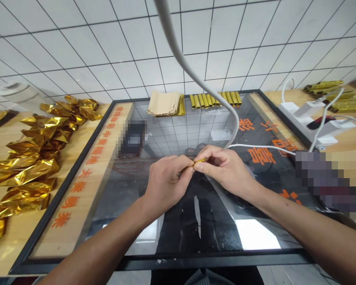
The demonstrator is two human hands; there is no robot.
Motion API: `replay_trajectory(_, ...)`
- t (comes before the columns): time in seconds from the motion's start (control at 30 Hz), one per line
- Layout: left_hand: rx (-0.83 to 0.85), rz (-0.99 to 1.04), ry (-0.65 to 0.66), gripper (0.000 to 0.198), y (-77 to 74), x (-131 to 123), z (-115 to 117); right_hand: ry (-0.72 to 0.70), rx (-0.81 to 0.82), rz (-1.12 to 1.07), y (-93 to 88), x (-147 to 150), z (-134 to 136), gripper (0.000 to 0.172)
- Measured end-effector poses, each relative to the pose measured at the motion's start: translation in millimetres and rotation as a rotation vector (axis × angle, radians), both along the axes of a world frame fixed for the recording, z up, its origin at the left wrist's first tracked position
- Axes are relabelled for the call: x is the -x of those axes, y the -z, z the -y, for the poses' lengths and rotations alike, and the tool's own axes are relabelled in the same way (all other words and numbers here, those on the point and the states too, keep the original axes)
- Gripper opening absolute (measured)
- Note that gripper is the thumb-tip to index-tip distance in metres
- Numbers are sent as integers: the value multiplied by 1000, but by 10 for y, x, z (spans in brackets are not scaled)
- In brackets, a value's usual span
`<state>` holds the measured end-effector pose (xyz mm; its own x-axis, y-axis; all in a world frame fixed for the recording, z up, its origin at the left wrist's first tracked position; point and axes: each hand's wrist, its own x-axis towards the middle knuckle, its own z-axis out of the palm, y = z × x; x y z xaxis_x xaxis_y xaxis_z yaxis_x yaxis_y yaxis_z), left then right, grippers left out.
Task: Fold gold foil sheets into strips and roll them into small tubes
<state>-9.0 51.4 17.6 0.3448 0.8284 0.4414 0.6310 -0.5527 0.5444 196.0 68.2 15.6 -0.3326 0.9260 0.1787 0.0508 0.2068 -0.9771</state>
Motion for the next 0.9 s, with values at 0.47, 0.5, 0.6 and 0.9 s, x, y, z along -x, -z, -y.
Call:
replay_trajectory(0.47, 319, 287, 71, 16, -13, -11, -42, -36, 105, -27, 11, -70, -26, 29)
replay_trajectory(0.5, 314, 287, 66, 17, -13, -11, -40, -37, 106, -20, 14, -71, -28, 28)
replay_trajectory(0.6, 253, 237, 26, 17, -8, -19, -37, -48, 57, 9, 19, -65, -36, 23)
replay_trajectory(0.9, 155, 112, -5, 14, 23, 22, -68, 10, -132, 175, 49, -133, -74, 16)
